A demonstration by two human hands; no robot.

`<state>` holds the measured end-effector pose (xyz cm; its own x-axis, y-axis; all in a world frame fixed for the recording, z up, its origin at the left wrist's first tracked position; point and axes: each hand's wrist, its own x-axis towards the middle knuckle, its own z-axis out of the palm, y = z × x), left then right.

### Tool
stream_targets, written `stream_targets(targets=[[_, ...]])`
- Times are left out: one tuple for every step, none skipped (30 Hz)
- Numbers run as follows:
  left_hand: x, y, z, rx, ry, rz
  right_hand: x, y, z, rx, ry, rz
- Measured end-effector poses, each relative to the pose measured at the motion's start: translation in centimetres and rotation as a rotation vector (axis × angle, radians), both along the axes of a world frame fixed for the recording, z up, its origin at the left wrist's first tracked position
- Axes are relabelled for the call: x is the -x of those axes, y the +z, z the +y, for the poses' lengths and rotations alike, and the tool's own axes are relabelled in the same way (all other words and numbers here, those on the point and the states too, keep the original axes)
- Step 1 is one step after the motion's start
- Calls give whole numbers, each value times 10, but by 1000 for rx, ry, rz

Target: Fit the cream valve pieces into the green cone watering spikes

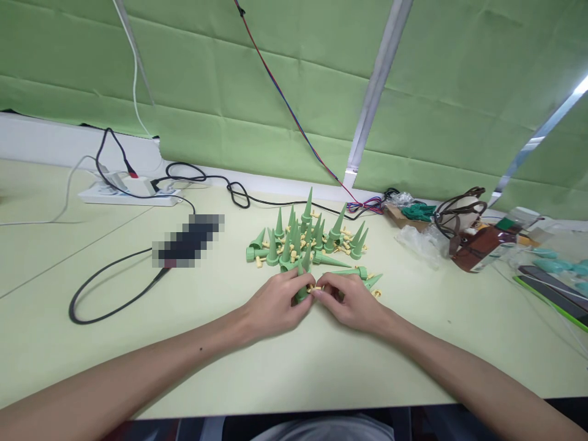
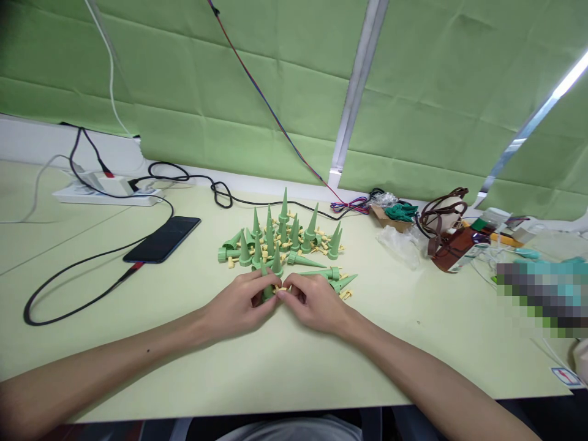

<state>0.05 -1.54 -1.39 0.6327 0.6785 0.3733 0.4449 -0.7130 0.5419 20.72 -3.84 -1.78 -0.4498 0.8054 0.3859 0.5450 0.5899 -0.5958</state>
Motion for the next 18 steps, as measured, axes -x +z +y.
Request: stream_targets(targets=[[0, 0, 0, -2, 0, 1, 0, 0, 0, -4, -2, -7], [0, 1, 0, -4, 0, 5, 0, 1, 1, -10, -6, -13], [-1, 1, 0, -8, -1, 9, 1, 1, 1, -17, -10, -17], [-1, 1, 0, -13, -3, 15, 1, 1, 2, -24, -14, -19], [-1, 1, 0, -17, -4, 19, 1, 1, 2, -29, -19, -20], [-1, 1, 0, -20, -4, 20, 1, 1, 2, -31, -22, -19], [-1, 0, 0, -21, -4, 19, 1, 1, 2, -28, -23, -18], [0, 0, 0, -19, -2, 15, 1, 1, 2, -22, -21, -14], [0, 0, 0, -17, 0, 9, 1, 0, 2, -14, -16, -8], [0, 0, 0, -15, 0, 5, 0, 0, 1, -6, -10, -1], [0, 0, 0, -14, 0, 2, 0, 0, 1, -1, -4, 5], [0, 1, 0, -15, -2, 1, 0, 0, 0, 2, 1, 8], [0, 1, 0, -15, -2, 2, 0, 0, 0, 3, 3, 8], [0, 1, 0, -17, -2, 2, 0, 1, 0, 4, 3, 5], [0, 2, 0, -19, 0, 2, 0, 1, -1, 6, 1, 1], [0, 2, 0, -22, 2, 2, 1, 2, -1, 7, -3, -5], [0, 2, 0, -25, 3, 2, 1, 2, -1, 5, -6, -13], [0, 2, 0, -27, 3, 4, 1, 3, 0, 2, -8, -21]])
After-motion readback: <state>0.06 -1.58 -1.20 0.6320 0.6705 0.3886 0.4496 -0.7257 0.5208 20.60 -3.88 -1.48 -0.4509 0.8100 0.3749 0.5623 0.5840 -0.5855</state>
